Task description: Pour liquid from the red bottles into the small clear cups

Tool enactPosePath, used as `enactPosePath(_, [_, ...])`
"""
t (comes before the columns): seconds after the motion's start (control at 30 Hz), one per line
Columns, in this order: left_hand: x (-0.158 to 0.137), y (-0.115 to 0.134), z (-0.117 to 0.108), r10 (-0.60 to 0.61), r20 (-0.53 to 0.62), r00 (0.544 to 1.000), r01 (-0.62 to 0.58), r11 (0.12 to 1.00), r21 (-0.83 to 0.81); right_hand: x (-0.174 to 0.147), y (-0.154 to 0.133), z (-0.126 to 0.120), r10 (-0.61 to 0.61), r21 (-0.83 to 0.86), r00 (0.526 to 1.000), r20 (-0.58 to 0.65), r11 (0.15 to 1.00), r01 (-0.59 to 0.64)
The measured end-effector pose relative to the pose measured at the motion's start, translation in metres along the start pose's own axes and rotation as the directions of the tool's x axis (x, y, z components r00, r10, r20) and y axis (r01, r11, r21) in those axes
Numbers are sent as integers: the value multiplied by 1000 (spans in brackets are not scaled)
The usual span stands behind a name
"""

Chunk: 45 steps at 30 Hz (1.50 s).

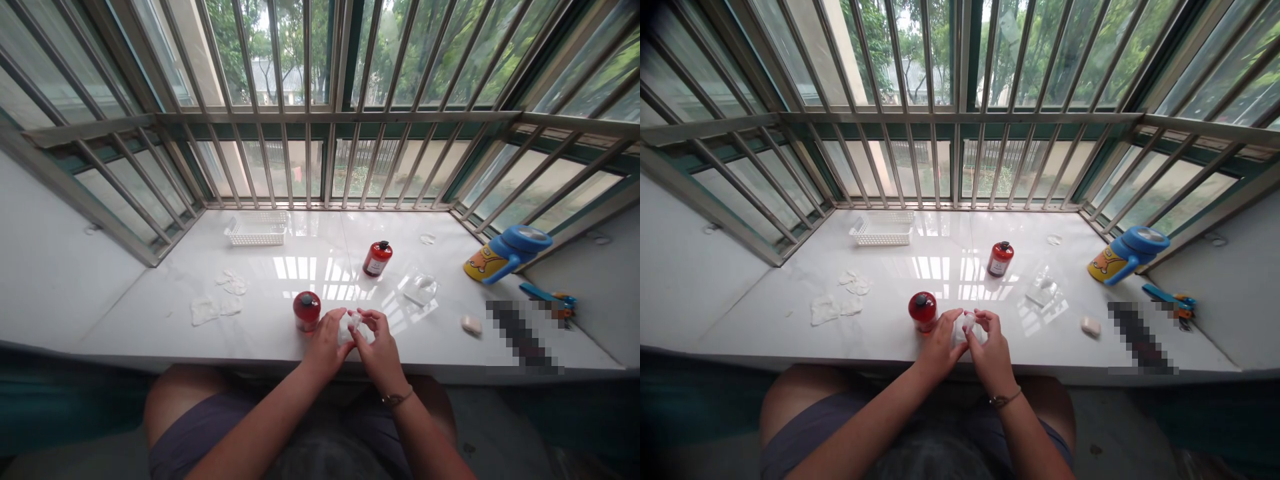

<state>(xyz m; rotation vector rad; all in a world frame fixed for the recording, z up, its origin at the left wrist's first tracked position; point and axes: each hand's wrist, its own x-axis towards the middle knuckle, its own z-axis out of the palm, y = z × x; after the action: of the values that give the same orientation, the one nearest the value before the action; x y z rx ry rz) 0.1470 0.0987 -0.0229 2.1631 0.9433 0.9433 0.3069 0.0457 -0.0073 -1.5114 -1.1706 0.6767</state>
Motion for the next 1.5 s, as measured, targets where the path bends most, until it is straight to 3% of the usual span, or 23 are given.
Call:
enactPosePath(0.23, [-2, 2, 2, 31, -27, 999, -29, 998, 49, 2, -1, 1, -34, -201, 986, -161, 980, 1])
enactPosePath(0.47, [-3, 10, 2, 35, 7, 999, -36, 987, 159, 1, -5, -1, -114, -259, 978, -173, 964, 66])
enactPosePath(0.63, [-10, 34, -30, 190, 72, 979, -199, 965, 168, 1, 4, -23, -166, -343, 968, -190, 935, 93])
enactPosePath(0.73, [-10, 43, -63, 305, -109, 946, -277, 936, 218, 6, 12, -51, -118, -392, 959, -257, 920, 8])
enactPosePath(0.8, [-8, 39, -83, 278, -292, 915, -195, 939, 282, 12, 18, -73, -65, -417, 944, -324, 905, -81])
enactPosePath(0.87, [-3, 26, -97, 134, -415, 900, -12, 959, 283, 18, 23, -94, -30, -440, 924, -382, 885, -153])
enactPosePath(0.97, [2, -1, -103, -192, -373, 908, 267, 951, 159, 28, 30, -121, 5, -458, 900, -437, 859, -227])
enactPosePath(1.03, [5, -16, -98, -351, -245, 904, 376, 924, 65, 35, 34, -134, 26, -453, 892, -450, 855, -254])
enactPosePath(1.1, [8, -24, -89, -398, -165, 902, 406, 914, 11, 41, 37, -144, 41, -443, 890, -455, 856, -266])
enactPosePath(1.2, [16, -25, -70, -358, -157, 920, 359, 933, -24, 50, 39, -153, 65, -418, 889, -454, 866, -276])
enactPosePath(1.27, [27, -21, -55, -325, -130, 937, 319, 946, -62, 53, 38, -156, 33, -400, 906, -422, 890, -219])
enactPosePath(1.37, [51, -12, -29, -282, -57, 958, 275, 955, -108, 54, 31, -161, -91, -441, 916, -392, 892, -100])
enactPosePath(1.5, [84, 3, 5, -228, 43, 973, 232, 962, -146, 65, 14, -170, -248, -573, 900, -359, 819, -3])
